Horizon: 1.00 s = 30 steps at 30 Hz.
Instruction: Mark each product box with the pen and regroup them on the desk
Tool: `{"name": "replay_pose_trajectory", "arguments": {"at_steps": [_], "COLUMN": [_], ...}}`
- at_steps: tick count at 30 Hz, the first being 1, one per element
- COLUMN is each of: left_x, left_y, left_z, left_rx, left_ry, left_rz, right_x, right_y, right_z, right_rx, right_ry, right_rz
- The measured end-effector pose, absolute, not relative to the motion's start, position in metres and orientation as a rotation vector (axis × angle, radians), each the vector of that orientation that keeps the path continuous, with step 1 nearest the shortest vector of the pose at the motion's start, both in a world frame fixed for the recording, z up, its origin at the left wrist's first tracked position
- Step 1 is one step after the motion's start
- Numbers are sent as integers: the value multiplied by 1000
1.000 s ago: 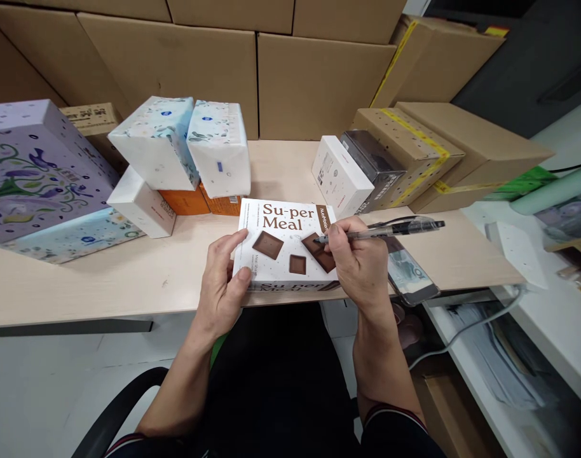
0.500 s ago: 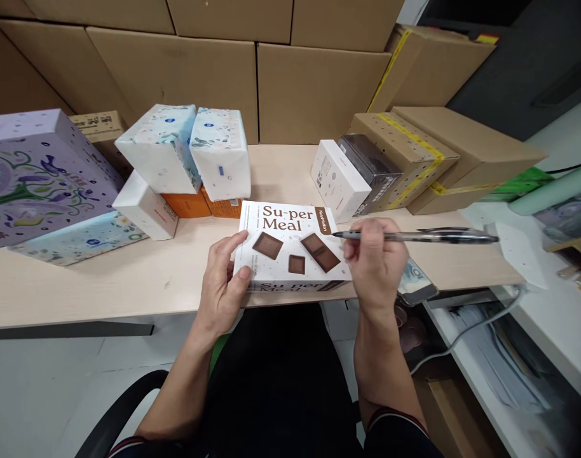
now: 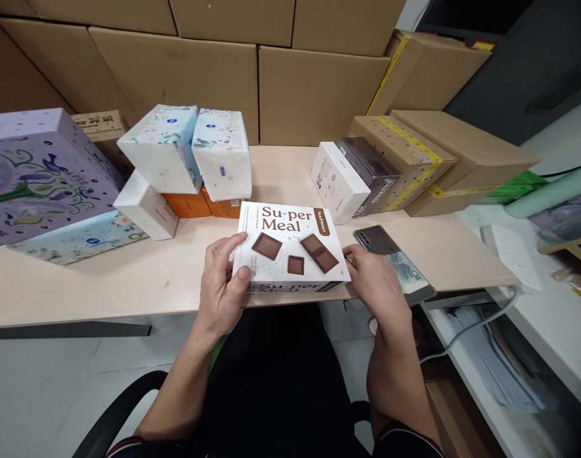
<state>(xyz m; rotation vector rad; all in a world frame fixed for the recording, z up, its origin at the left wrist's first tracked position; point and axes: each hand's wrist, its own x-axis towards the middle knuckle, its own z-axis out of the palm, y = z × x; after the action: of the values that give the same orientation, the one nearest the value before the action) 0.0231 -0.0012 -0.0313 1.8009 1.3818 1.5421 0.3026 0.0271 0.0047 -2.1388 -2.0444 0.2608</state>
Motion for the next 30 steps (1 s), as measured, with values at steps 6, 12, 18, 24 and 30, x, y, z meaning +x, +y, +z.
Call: {"name": "replay_pose_trajectory", "arguments": {"at_steps": [6,12,18,24,30], "left_x": [22,21,23,22,21], "left_y": [-1,-1,0,-1,0], "left_z": [-31,-31,-31,-32,-33], "left_rx": [1815,1812,1830,1834,1843], "left_ry": [1401,1387,1384,1393,1398], "left_rz": [1526,1525,1533,1513,1517], "right_x": [291,322,347,352,362], "right_y": [42,19,3,8,5], "right_z": [1,-9,-14,-11,-15], "right_rx": [-1945,-2047,-2473,-2456,-2259], "right_ry": [-2021,-1742,-1774,-1750,-1656], "right_rz": [263,-147,-132,-58,-37]}}
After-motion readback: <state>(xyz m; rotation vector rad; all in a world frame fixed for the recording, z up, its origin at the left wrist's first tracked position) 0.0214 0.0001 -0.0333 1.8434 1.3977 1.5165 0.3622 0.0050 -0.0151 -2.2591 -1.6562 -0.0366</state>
